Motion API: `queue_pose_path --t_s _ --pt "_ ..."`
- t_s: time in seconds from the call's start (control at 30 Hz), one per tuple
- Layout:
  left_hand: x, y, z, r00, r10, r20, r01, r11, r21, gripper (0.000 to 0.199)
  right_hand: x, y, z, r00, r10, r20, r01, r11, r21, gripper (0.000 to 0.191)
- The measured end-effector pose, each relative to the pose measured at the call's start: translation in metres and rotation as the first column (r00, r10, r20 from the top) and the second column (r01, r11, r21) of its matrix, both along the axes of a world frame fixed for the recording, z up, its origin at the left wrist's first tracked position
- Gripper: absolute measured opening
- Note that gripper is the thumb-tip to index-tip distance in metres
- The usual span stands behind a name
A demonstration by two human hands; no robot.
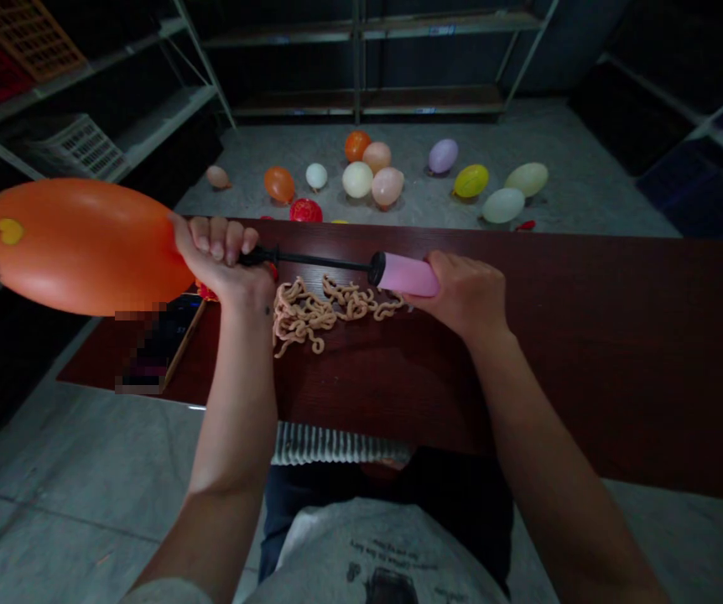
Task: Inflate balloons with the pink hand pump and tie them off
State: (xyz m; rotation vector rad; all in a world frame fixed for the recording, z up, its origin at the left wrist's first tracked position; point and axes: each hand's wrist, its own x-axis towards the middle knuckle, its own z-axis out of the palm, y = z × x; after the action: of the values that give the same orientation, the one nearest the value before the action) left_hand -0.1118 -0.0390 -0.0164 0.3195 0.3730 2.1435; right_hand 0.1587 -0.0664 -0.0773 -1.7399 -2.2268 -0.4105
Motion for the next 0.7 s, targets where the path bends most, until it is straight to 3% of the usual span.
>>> queue_pose_path --t_s 0.2,0.37,0.5,0.7 --pt "0.013 0.0 -0.004 0.994 -0.061 -0.09 0.06 0.998 -0.02 0.054 -0.009 -0.003 0.0 0.997 0.063 -0.043 -0.066 0.996 -0.061 0.046" --pt "0.042 -0.004 -0.008 0.978 -0.114 -0.172 0.082 0.979 -0.184 0.057 -0.024 -0.008 -0.002 0.989 0.102 -0.107 -0.112 0.989 -0.095 0.043" --pt "0.065 -0.008 -0.011 0.965 -0.211 -0.157 0.181 0.966 -0.187 0.059 -0.033 -0.011 -0.004 0.975 0.129 -0.18 -0.154 0.979 -0.135 0.043" --pt "0.066 -0.006 -0.014 0.961 -0.243 -0.134 0.215 0.957 -0.193 0.065 -0.032 -0.009 -0.008 0.979 0.132 -0.156 -0.144 0.987 -0.072 0.048"
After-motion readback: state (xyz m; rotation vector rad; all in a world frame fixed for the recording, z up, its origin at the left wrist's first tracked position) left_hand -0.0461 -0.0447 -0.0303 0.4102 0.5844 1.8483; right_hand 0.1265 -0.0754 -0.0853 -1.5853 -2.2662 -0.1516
